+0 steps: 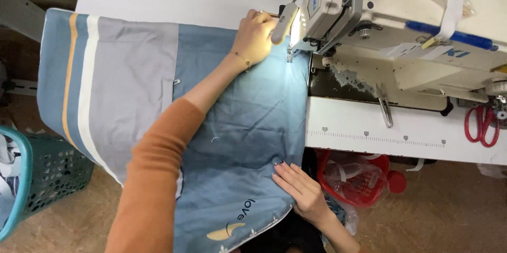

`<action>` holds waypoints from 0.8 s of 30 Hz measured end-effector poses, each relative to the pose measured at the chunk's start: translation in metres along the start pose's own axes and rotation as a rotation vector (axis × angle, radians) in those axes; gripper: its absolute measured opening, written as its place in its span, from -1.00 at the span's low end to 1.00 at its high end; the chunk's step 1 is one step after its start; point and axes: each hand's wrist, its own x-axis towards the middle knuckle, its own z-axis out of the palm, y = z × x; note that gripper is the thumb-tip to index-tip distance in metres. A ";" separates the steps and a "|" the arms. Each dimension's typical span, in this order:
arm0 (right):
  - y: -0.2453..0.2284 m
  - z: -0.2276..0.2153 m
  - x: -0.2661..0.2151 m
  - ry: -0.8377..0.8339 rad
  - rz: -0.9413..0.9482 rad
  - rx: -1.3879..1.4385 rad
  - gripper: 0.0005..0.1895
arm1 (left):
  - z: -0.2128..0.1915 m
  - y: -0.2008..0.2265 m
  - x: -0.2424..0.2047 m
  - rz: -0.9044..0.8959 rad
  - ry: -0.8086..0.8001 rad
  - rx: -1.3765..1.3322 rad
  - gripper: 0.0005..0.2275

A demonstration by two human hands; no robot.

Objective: Sewing the borders and edges of pillowcases using an industrial sewing machine.

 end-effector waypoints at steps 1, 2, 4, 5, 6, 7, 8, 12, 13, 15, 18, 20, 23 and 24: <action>0.005 0.003 -0.003 0.010 -0.002 0.020 -0.67 | 0.012 0.000 0.011 0.040 0.028 -0.017 -0.89; 0.011 0.005 -0.006 0.019 -0.005 0.040 -0.68 | 0.024 0.000 0.023 0.081 0.055 -0.034 -0.75; 0.016 0.004 -0.005 0.016 -0.018 0.104 -0.67 | 0.013 0.014 0.032 0.063 0.012 -0.066 -0.88; 0.018 0.004 -0.004 0.018 -0.034 0.167 -0.66 | 0.007 0.020 0.037 0.050 -0.030 -0.095 -0.96; 0.018 0.001 -0.003 0.015 -0.031 0.170 -0.66 | 0.010 0.016 0.035 0.046 -0.033 -0.097 -0.96; 0.018 -0.001 -0.001 0.022 -0.043 0.192 -0.66 | 0.013 0.011 0.033 0.002 -0.072 -0.107 -0.79; 0.017 -0.003 0.002 0.029 -0.055 0.215 -0.66 | 0.016 0.006 0.032 -0.041 -0.111 -0.117 -0.54; 0.018 -0.008 0.011 0.030 -0.031 0.247 -0.66 | 0.018 0.004 0.047 0.155 -0.052 -0.126 -0.81; 0.019 -0.009 0.013 0.028 -0.020 0.239 -0.67 | 0.019 0.001 0.051 0.223 -0.061 -0.109 -0.73; 0.023 -0.009 0.015 0.025 -0.001 0.234 -0.68 | 0.024 -0.006 0.055 0.286 -0.077 -0.098 -0.64; 0.029 -0.008 0.017 0.017 0.001 0.206 -0.74 | 0.028 -0.011 0.052 0.310 -0.067 -0.075 -0.48; 0.032 -0.006 0.017 -0.025 0.013 0.189 -0.72 | 0.019 -0.004 0.043 0.277 0.084 0.073 -0.65; 0.058 0.020 -0.017 -0.152 0.073 0.127 -0.57 | -0.054 0.027 0.002 0.212 0.075 0.437 -0.75; 0.075 0.033 -0.029 -0.151 0.077 0.129 -0.57 | -0.075 0.022 -0.022 0.214 0.071 0.436 -0.75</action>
